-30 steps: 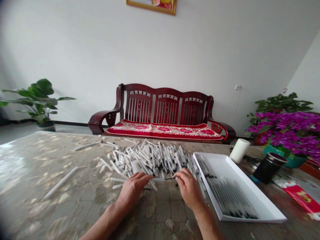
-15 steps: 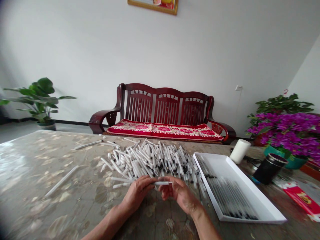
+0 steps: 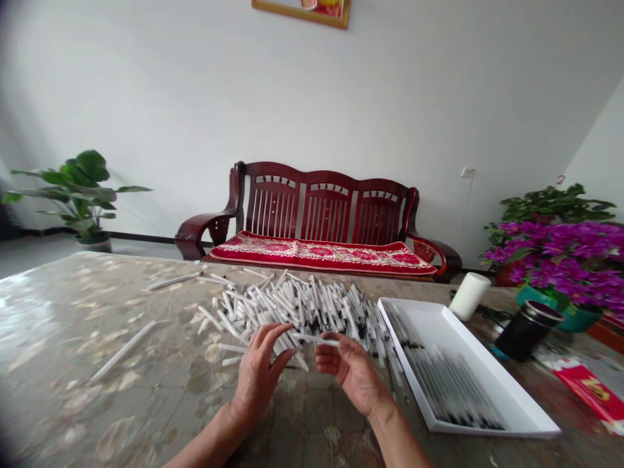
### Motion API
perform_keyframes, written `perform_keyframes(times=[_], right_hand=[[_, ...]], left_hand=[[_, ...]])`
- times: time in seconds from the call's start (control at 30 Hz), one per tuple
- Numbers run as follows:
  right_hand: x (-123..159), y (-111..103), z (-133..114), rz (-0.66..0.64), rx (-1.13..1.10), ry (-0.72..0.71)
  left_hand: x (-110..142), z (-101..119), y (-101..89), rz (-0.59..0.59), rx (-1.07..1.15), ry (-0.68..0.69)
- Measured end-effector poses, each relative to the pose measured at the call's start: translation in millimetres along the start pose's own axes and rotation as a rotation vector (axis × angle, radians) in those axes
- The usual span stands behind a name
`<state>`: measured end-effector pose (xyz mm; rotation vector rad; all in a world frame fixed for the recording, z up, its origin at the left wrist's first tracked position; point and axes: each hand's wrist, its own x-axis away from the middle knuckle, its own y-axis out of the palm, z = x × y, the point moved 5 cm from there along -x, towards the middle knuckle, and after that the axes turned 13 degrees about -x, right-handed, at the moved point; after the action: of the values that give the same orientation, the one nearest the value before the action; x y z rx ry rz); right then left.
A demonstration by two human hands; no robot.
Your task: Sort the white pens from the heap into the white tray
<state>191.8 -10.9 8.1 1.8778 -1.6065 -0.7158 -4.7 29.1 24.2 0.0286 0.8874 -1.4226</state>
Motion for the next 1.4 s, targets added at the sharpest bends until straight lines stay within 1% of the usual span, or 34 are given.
perform_keyframes(times=[0.03, 0.07, 0.1, 0.17, 0.2, 0.23, 0.33, 0.4, 0.43, 0.47, 0.53, 0.6, 0.67, 0.73, 0.8, 0.87, 1.0, 1.07, 1.13, 1.23, 1.33, 1.4], right_hand=[[0, -2, -3, 0.018, -0.013, -0.032], [0, -2, -5, 0.025, -0.020, -0.048], [1, -1, -6, 0.020, -0.021, -0.047], [4, 5, -4, -0.017, -0.005, -0.003], [6, 10, -1, -0.039, 0.010, 0.027], [7, 14, 2, -0.059, 0.026, 0.055], [8, 24, 12, -0.099, 0.074, 0.111], [5, 24, 16, -0.119, 0.097, 0.139], [3, 21, 16, -0.105, 0.119, 0.138], [0, 14, 14, -0.065, 0.163, 0.112], [-6, -8, 1, 0.094, 0.354, -0.022], [-6, -32, -21, 0.288, 0.674, -0.236], [-2, -47, -39, 0.401, 1.008, -0.419], [1, -53, -47, 0.429, 1.264, -0.511], [3, -54, -48, 0.396, 1.425, -0.523], [4, -52, -45, 0.340, 1.514, -0.504], [6, -49, -39, 0.243, 1.619, -0.429], [6, -50, -38, 0.216, 1.646, -0.389], [6, -49, -38, 0.214, 1.644, -0.378], [4, -41, -34, 0.260, 1.544, -0.410], [0, -26, -23, 0.288, 1.356, -0.422], [-2, -15, -15, 0.291, 1.271, -0.428]], left_hand=[[2, 0, 2.4, -0.011, 0.056, -0.049], [4, 0, 8.8, -0.069, 0.132, -0.107], [8, -1, 18.8, -0.170, 0.236, -0.187], [19, -1, 41.3, -0.373, 0.506, -0.389], [24, 1, 50.0, -0.441, 0.641, -0.456], [27, 2, 55.7, -0.471, 0.761, -0.515], [29, -2, 58.3, -0.412, 1.001, -0.677], [27, -7, 54.9, -0.363, 1.066, -0.765], [25, -10, 52.9, -0.339, 1.079, -0.805], [23, -13, 51.0, -0.312, 1.085, -0.839], [19, -18, 47.7, -0.240, 1.080, -0.891], [15, -23, 45.0, -0.167, 1.072, -0.918], [12, -26, 43.4, -0.119, 1.067, -0.928], [10, -29, 42.5, -0.099, 1.062, -0.929], [9, -30, 42.4, -0.098, 1.054, -0.925], [9, -31, 42.6, -0.102, 1.049, -0.921], [10, -30, 42.9, -0.106, 1.041, -0.909], [10, -30, 42.9, -0.110, 1.031, -0.900], [10, -29, 43.5, -0.119, 1.016, -0.894], [11, -29, 45.1, -0.128, 0.991, -0.886], [13, -30, 47.5, -0.140, 0.978, -0.858], [13, -30, 49.2, -0.151, 0.970, -0.842]])
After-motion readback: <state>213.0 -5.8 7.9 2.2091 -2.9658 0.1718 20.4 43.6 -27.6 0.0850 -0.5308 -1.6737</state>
